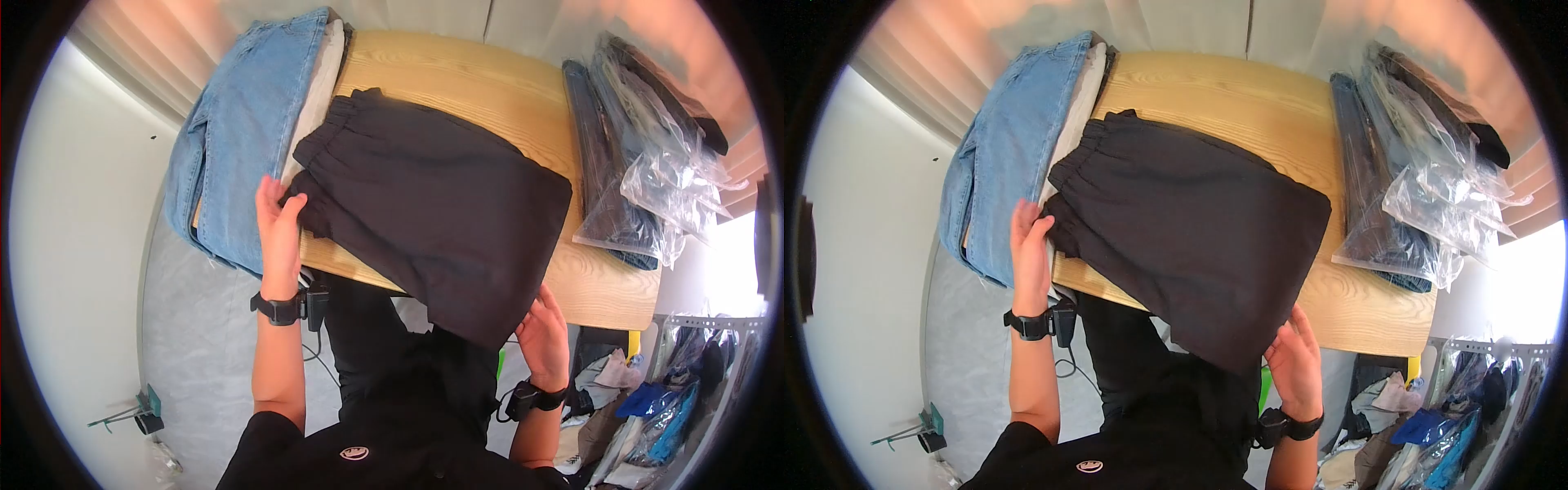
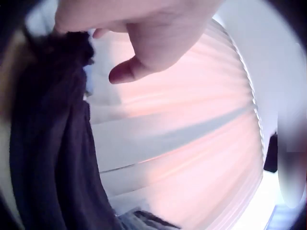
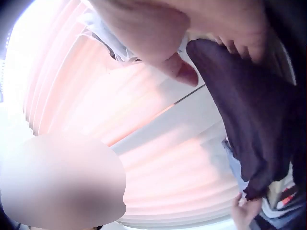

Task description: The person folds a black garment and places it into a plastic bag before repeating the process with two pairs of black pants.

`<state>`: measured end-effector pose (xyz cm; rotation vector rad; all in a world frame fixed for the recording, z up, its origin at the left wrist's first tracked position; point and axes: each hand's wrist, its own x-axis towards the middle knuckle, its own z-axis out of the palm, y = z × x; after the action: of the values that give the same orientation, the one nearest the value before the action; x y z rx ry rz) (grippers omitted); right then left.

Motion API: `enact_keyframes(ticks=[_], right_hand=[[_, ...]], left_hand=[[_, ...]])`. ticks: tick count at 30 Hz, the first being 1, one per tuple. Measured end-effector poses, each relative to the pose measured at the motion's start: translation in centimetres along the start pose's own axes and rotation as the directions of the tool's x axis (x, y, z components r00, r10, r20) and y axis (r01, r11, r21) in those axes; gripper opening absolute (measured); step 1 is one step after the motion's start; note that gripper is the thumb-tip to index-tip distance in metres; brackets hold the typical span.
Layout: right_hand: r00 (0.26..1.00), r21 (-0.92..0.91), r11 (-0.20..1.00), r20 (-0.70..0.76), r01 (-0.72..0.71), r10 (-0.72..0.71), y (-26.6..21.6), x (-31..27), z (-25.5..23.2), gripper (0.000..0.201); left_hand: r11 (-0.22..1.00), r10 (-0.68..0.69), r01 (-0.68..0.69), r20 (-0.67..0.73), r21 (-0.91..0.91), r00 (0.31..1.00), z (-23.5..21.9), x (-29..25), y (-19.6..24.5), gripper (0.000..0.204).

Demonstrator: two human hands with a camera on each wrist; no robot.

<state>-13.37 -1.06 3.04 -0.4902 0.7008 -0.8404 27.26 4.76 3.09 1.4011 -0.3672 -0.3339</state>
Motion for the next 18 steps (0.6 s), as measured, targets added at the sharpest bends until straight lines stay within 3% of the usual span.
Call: enact_keyframes(ticks=[1, 3, 4, 7, 10, 13, 15, 17, 18], right_hand=[[0.995, -0.081, 0.995, -0.079, 0.052, -0.058, 0.5, 0.2, 0.8, 0.06], [0.974, -0.211, 0.969, -0.158, 0.126, -0.162, 0.6, 0.7, 0.9, 0.06], [0.966, -0.254, 0.954, -0.163, 0.157, -0.202, 0.5, 1.0, 0.2, 0.061], [0.939, -0.297, 0.929, -0.191, 0.221, -0.285, 0.0, 1.5, -0.2, 0.062], [0.91, -0.293, 0.924, -0.26, 0.245, -0.324, -1.1, 1.5, -0.6, 0.06], [0.935, -0.347, 0.92, -0.226, 0.184, -0.273, -1.9, 1.2, -2.5, 0.056], [0.932, -0.36, 0.923, -0.268, 0.137, -0.243, -2.0, 1.4, -2.2, 0.053], [0.928, -0.378, 0.921, -0.298, 0.099, -0.223, -1.9, 1.3, -2.4, 0.05], [0.927, -0.389, 0.917, -0.302, 0.093, -0.222, -1.9, 1.5, -2.7, 0.048]], left_hand=[[0.969, 0.132, -0.156, 0.132, 0.192, 0.982, 0.4, 0.5, 1.3, 0.054], [0.735, 0.285, -0.487, 0.438, 0.471, 0.853, 1.6, 1.6, 4.9, 0.055], [0.763, 0.219, -0.54, 0.643, 0.356, 0.734, 1.9, 4.3, 4.4, 0.053], [0.601, -0.019, -0.659, 0.833, 0.452, 0.554, 5.7, 8.7, 6.2, 0.052], [0.436, 0.097, -0.863, 0.94, 0.255, 0.326, 8.6, 13.3, 4.3, 0.051], [0.55, -0.05, -0.802, 0.968, 0.234, 0.247, 10.1, 15.5, 2.8, 0.054], [0.678, -0.164, -0.67, 0.95, 0.303, 0.264, 11.0, 16.5, 2.3, 0.049], [0.716, -0.333, -0.547, 0.9, 0.435, 0.28, 11.2, 16.7, 2.7, 0.045], [0.707, -0.355, -0.531, 0.883, 0.468, 0.306, 11.3, 16.7, 2.9, 0.035]])
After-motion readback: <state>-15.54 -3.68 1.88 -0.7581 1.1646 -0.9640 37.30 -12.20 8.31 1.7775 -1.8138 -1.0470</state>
